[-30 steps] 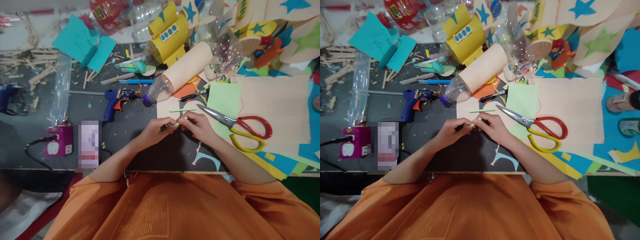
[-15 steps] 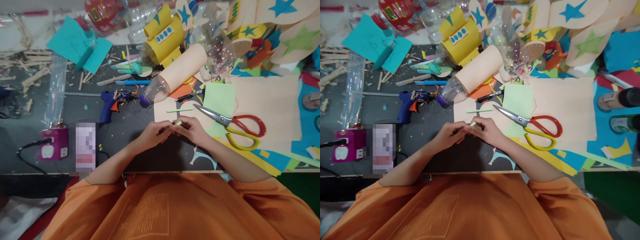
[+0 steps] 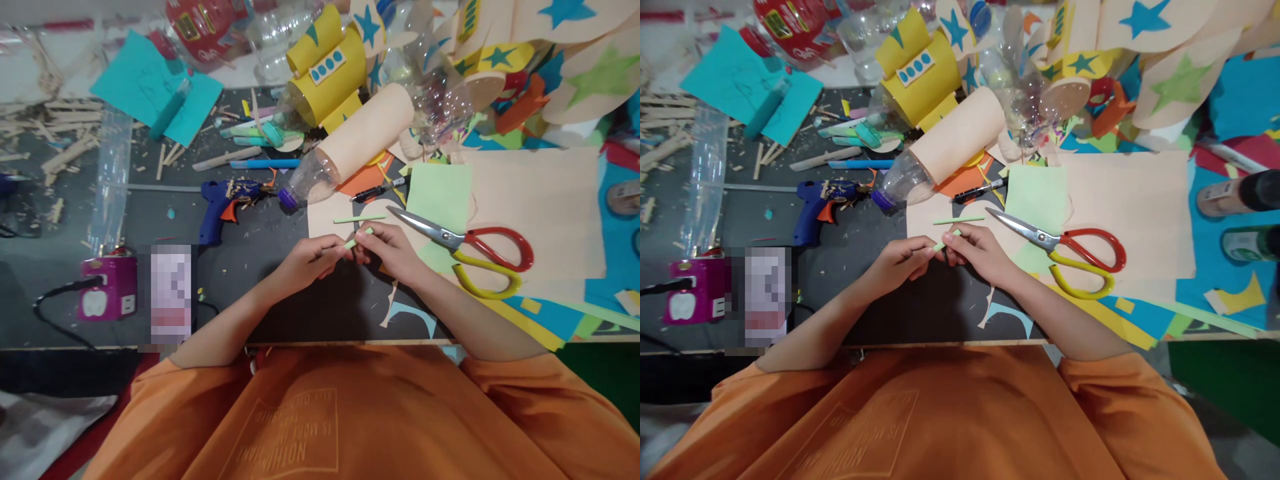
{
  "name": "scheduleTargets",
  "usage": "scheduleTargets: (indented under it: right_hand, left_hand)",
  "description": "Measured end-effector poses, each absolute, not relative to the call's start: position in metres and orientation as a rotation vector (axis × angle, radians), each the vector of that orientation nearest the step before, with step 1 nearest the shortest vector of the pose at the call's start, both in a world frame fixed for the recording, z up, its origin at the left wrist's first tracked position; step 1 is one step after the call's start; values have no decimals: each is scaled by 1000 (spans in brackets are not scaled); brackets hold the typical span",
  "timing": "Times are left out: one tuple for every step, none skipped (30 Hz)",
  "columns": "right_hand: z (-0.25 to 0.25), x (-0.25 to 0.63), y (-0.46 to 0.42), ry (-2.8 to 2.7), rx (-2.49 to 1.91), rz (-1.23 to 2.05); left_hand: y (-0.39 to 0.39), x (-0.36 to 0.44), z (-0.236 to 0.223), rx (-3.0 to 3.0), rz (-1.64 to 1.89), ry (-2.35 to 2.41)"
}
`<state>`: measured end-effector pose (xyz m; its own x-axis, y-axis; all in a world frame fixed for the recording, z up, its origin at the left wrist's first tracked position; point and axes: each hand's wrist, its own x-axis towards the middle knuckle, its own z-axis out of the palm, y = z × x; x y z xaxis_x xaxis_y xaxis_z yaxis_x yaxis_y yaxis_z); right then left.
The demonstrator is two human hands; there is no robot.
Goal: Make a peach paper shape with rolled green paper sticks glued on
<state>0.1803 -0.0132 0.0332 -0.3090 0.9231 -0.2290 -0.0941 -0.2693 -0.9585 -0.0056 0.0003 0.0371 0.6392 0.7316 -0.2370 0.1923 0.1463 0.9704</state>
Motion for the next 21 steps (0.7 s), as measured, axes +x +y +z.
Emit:
scheduleTargets:
  right_hand:
    - [32,181,-12,-1169,-1128,1679]
    - [31,182,-11,-1135,-1128,1668]
    - [30,183,-10,-1090,-1133,1655]
    - [30,184,-9,-1044,-1140,1641]
    - [29,184,-8,-1004,-1145,1626]
    - [29,185,-7,-975,-1144,1615]
    - [28,185,-6,-959,-1137,1607]
    - [28,185,-6,-953,-1127,1603]
    - [27,185,-6,-951,-1116,1599]
    - [27,185,-6,-946,-1107,1593]
    - [26,185,-6,-937,-1102,1589]
    - [26,184,-6,-928,-1100,1585]
    - [25,184,-6,-922,-1099,1575]
    - [24,184,-6,-919,-1099,1560]
    - [23,184,-6,-918,-1099,1542]
    - [22,184,-5,-918,-1103,1522]
    - [22,184,-5,-919,-1107,1501]
    - [21,184,-5,-923,-1112,1486]
    - [21,184,-4,-929,-1117,1478]
    - [20,184,-4,-936,-1120,1477]
    - [20,184,-4,-944,-1119,1482]
  left_hand:
    - [1,-6,37,1388,465,847]
    - [2,-6,36,1374,468,857]
    - [3,-6,36,1360,475,876]
    - [4,-5,36,1347,484,900]
    - [5,-5,36,1333,493,923]
    - [6,-5,36,1316,502,943]
    - [6,-4,36,1296,509,957]
    - [6,-4,37,1269,514,962]
    - [6,-3,37,1237,519,954]
    - [6,-3,37,1200,527,937]
    - [6,-3,37,1160,538,915]
    - [6,-3,37,1123,550,889]
    - [6,-3,37,1089,562,860]
    - [5,-4,36,1059,577,834]
    - [6,-5,35,1028,587,812]
    - [6,-6,33,995,590,790]
    - [6,-8,31,960,585,767]
    - [7,-9,29,923,577,750]
    - [8,-10,27,891,567,743]
    - [8,-11,26,868,555,744]
    - [9,-11,25,855,547,751]
